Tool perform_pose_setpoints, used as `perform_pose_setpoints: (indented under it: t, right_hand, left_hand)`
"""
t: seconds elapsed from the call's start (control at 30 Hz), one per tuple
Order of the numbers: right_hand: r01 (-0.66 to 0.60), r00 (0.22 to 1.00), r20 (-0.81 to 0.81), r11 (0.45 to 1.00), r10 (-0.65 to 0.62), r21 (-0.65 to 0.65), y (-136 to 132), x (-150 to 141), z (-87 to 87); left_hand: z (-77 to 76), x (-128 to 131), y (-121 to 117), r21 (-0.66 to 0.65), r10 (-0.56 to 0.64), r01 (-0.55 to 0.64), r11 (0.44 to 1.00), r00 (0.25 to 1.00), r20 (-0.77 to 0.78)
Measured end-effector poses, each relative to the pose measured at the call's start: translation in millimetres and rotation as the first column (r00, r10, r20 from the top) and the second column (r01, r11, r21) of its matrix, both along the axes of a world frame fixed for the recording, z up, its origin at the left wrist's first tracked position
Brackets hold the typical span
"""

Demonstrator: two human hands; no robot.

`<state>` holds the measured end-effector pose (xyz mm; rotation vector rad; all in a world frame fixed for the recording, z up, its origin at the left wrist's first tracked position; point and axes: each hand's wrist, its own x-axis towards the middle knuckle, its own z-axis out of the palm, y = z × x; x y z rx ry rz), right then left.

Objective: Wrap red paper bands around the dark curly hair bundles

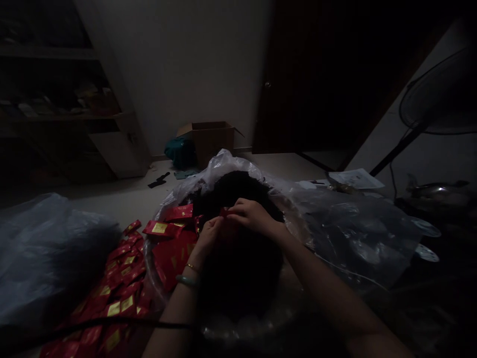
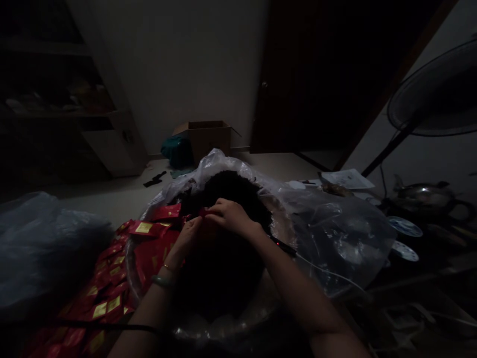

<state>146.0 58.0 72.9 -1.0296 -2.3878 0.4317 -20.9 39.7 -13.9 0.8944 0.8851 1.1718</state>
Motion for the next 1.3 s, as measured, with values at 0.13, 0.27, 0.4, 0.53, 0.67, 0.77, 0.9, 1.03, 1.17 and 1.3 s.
perform_pose_setpoints:
  t: [0.13,0.27,0.4,0.53,0.67,0.77,0.9,1.03,1.17,1.3]
  right_hand:
    - [-0.031,0.998,0.055,0.992,0.038,-0.123,4,0,-0.8]
    - [-0.081,0.994,0.054,0.975,0.094,-0.205,10,-2,-6.7]
    - [-0.086,0.995,0.013,0.952,0.094,-0.293,14,-4,-14.8]
    - [-0.106,0.993,0.017,0.936,0.119,-0.336,17,-4,-17.8]
    - [-0.058,0.997,-0.062,0.954,0.042,-0.293,21,-2,-18.1]
    - [0.033,0.975,-0.196,0.939,-0.105,-0.341,26,1,-19.5]
    - [0.075,0.937,-0.269,0.882,-0.222,-0.466,29,3,-21.9]
    - [0.057,0.939,-0.272,0.874,-0.211,-0.482,26,3,-21.4]
    - [0.001,0.943,-0.3,0.903,-0.144,-0.429,21,-2,-23.7]
    - [-0.007,0.852,-0.477,0.906,-0.215,-0.422,20,-9,-33.0]
  left_hand:
    - [5.3,3,-2,0.02,0.092,-0.091,0.996,0.995,-0.046]
    - [8.5,5,-3,0.028,0.16,-0.158,0.987,0.983,-0.092]
    - [9.9,6,-3,0.099,0.246,-0.235,0.967,0.96,-0.133]
    - [9.6,4,-2,0.151,0.362,-0.342,0.927,0.923,-0.134]
    - [8.5,1,-2,0.033,0.181,-0.179,0.983,0.979,-0.094]
    - [8.4,2,-5,-0.015,-0.004,0.003,1.0,0.997,-0.082]
    - [8.1,4,-7,-0.005,-0.03,0.029,1.0,0.997,-0.065]
    - [6.0,4,-3,-0.005,0.033,-0.034,0.999,0.996,-0.08]
    - [5.5,4,0,0.048,0.243,-0.239,0.97,0.966,-0.089]
    - [7.3,5,-1,0.07,0.355,-0.352,0.933,0.934,-0.033]
